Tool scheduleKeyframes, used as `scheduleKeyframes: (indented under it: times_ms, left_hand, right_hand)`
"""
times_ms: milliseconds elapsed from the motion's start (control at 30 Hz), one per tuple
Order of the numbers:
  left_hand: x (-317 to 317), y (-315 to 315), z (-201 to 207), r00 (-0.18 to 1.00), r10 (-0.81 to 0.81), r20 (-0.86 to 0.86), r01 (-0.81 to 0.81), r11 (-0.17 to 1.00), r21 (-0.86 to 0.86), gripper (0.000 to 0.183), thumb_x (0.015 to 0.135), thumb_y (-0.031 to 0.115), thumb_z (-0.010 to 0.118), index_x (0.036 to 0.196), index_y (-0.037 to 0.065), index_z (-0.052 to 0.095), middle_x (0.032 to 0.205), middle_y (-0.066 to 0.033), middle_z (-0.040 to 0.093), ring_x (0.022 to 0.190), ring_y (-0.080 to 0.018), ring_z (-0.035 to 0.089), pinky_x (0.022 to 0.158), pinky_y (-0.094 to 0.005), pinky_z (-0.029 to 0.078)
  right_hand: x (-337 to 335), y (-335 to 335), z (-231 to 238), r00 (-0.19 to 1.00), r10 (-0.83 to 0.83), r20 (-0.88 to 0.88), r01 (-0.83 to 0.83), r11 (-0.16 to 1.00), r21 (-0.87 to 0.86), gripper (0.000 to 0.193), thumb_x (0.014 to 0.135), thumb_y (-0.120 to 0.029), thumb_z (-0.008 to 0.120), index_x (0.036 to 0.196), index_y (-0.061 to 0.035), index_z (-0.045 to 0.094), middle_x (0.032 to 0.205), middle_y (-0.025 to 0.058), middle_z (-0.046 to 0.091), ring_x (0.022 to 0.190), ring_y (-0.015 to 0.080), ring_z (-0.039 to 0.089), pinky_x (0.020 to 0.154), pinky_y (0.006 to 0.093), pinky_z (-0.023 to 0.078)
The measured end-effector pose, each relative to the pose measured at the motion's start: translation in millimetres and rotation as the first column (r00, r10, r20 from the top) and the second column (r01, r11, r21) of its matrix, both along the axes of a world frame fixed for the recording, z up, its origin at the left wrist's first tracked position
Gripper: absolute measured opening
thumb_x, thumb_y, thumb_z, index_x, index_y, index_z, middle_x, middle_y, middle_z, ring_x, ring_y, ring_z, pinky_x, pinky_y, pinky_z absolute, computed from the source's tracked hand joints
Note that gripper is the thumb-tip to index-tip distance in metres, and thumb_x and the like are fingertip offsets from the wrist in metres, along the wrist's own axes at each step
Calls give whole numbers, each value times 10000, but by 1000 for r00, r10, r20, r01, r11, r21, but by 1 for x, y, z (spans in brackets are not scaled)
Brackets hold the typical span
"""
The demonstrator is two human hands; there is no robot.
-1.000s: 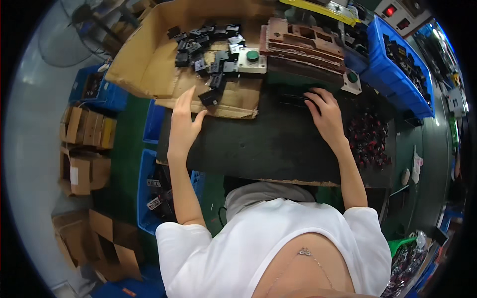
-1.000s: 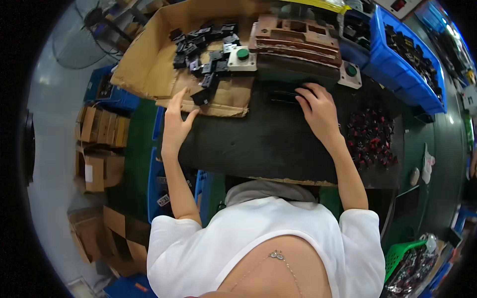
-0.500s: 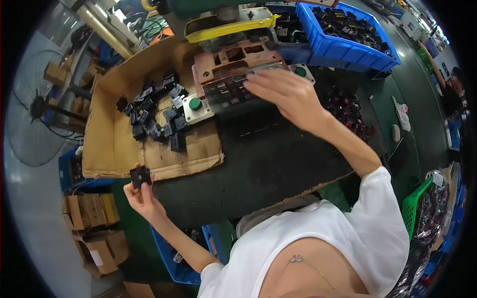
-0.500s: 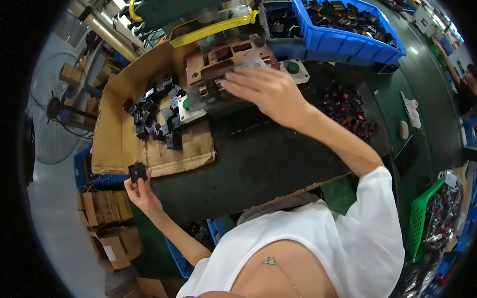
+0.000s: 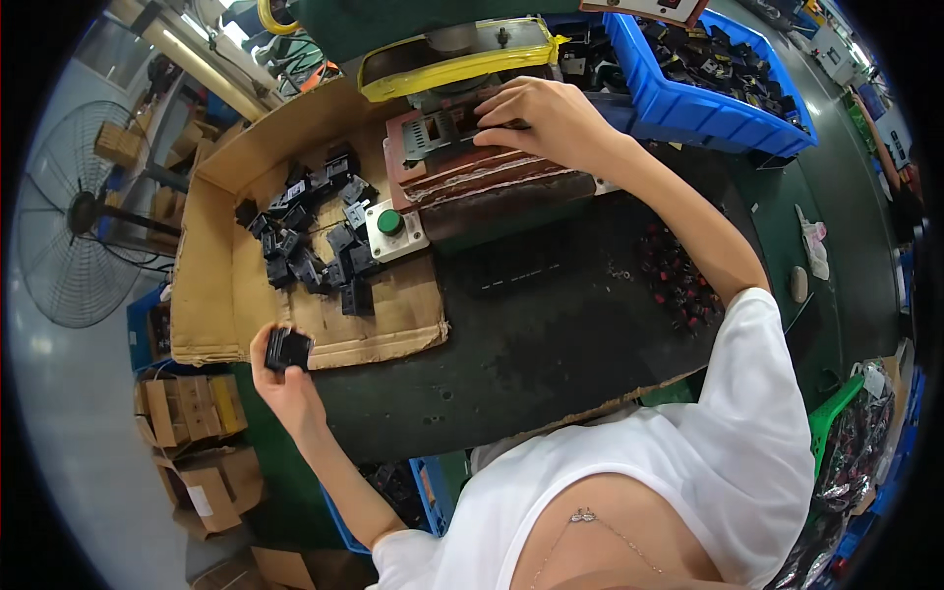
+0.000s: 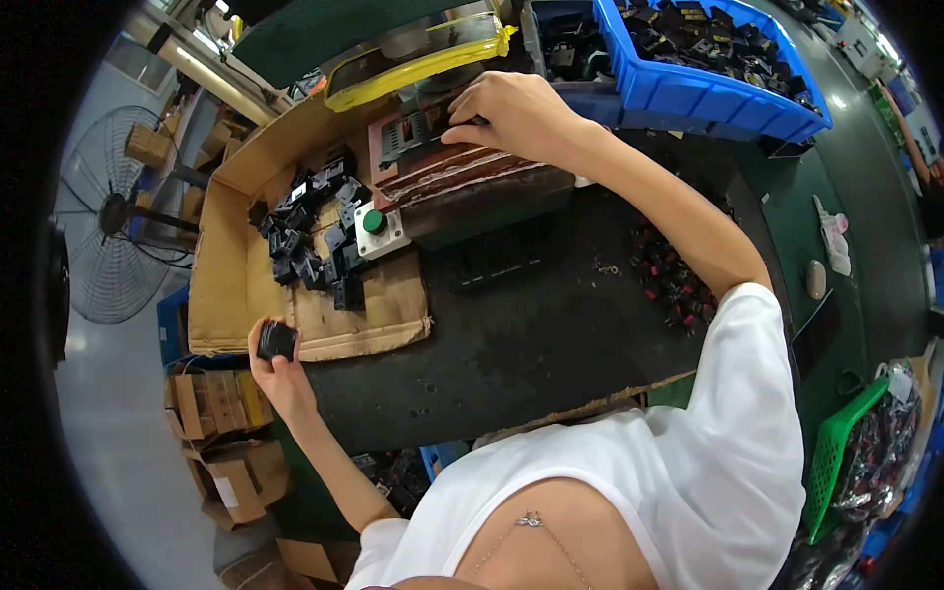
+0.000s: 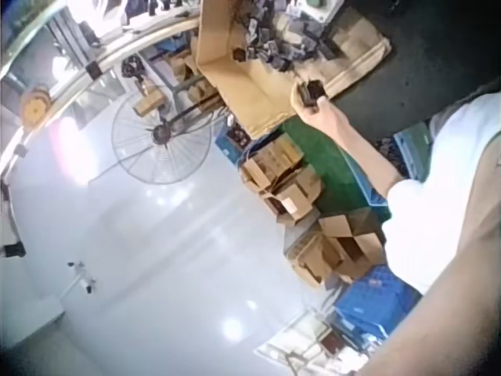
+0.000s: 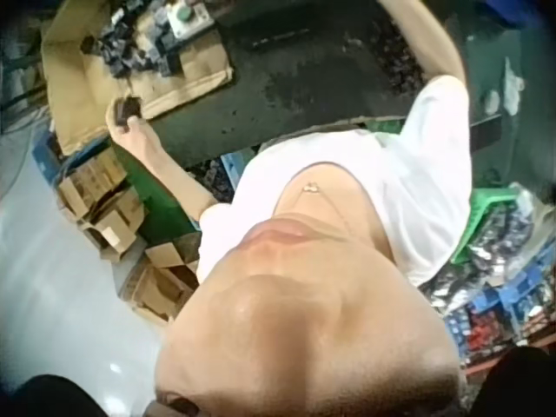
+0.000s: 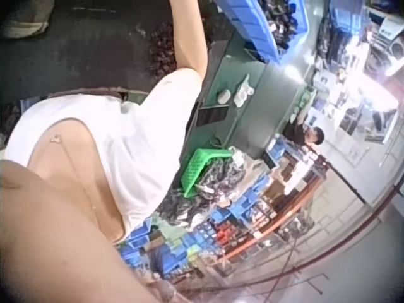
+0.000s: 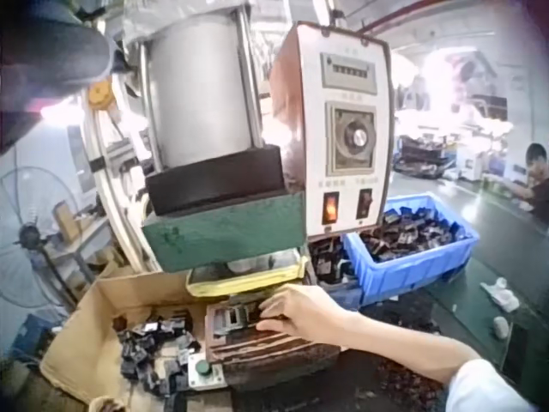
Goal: Assembling electronic power strips or panels by inserting components and using a manual press machine.
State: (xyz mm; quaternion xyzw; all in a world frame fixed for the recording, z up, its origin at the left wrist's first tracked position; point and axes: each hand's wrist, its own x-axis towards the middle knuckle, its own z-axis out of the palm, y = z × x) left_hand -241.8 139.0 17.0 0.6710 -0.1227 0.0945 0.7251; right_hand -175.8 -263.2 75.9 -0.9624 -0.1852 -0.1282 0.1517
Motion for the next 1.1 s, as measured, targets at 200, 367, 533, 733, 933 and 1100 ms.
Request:
scheduleKeyframes:
  times_ms: [200, 367, 533, 733, 933, 1100]
  left_hand:
    - [39, -84, 36, 987, -137, -79, 147, 978, 148, 683, 754, 425, 709, 1219, -29, 499, 907, 11, 554, 679, -31, 445, 564, -156, 345]
    - [74, -151, 42, 960, -280, -15, 278, 943, 181, 434, 917, 132, 531, 1320, 20, 414, 796, 27, 505, 718, -16, 454, 617, -154, 336]
    - [102, -194, 42, 923, -358, 143, 278, 875, 396, 476, 870, 2, 521, 1329, 26, 396, 1135, -35, 447, 1052, -129, 436, 866, -187, 328]
    - [120, -222, 54, 857, -447, 257, 191, 739, 647, 431, 789, 17, 626, 1201, 53, 503, 1118, -114, 559, 976, -207, 553, 865, -269, 421]
    - [129, -222, 66, 818, -471, 330, -18, 553, 833, 402, 754, 86, 672, 1138, 98, 554, 1099, -170, 563, 1043, -333, 514, 874, -368, 427]
    - [119, -230, 69, 878, -425, 221, 8, 474, 881, 369, 774, 64, 639, 1129, 65, 536, 1124, -146, 562, 1045, -321, 514, 915, -372, 382]
  right_hand:
    - [-56, -24, 12, 916, 118, 383, -177, 977, 122, 208, 789, -196, 664, 952, -67, 671, 1085, 78, 618, 1042, 262, 557, 860, 365, 474]
    - [-102, -86, 50, 902, -28, 431, 7, 999, 50, 101, 812, -100, 627, 873, -31, 668, 1035, 90, 637, 981, 246, 584, 849, 322, 460]
    - [-103, -194, 76, 888, -335, 315, 316, 942, 111, 198, 855, -193, 595, 946, -28, 657, 1100, 81, 615, 1004, 209, 575, 894, 315, 436]
    - [-106, -273, 76, 903, -430, -16, 430, 903, 16, 341, 847, -312, 604, 1091, -74, 604, 1121, 75, 589, 1037, 209, 558, 907, 329, 428]
    - [-112, -287, 82, 917, -375, 133, 381, 924, -22, 381, 826, -371, 610, 1093, -100, 614, 1097, 61, 608, 1039, 212, 557, 945, 348, 396]
    - [-121, -297, 84, 916, -382, 122, 387, 922, -19, 325, 840, -331, 593, 1067, -100, 622, 1083, 61, 614, 1064, 223, 545, 1010, 373, 351]
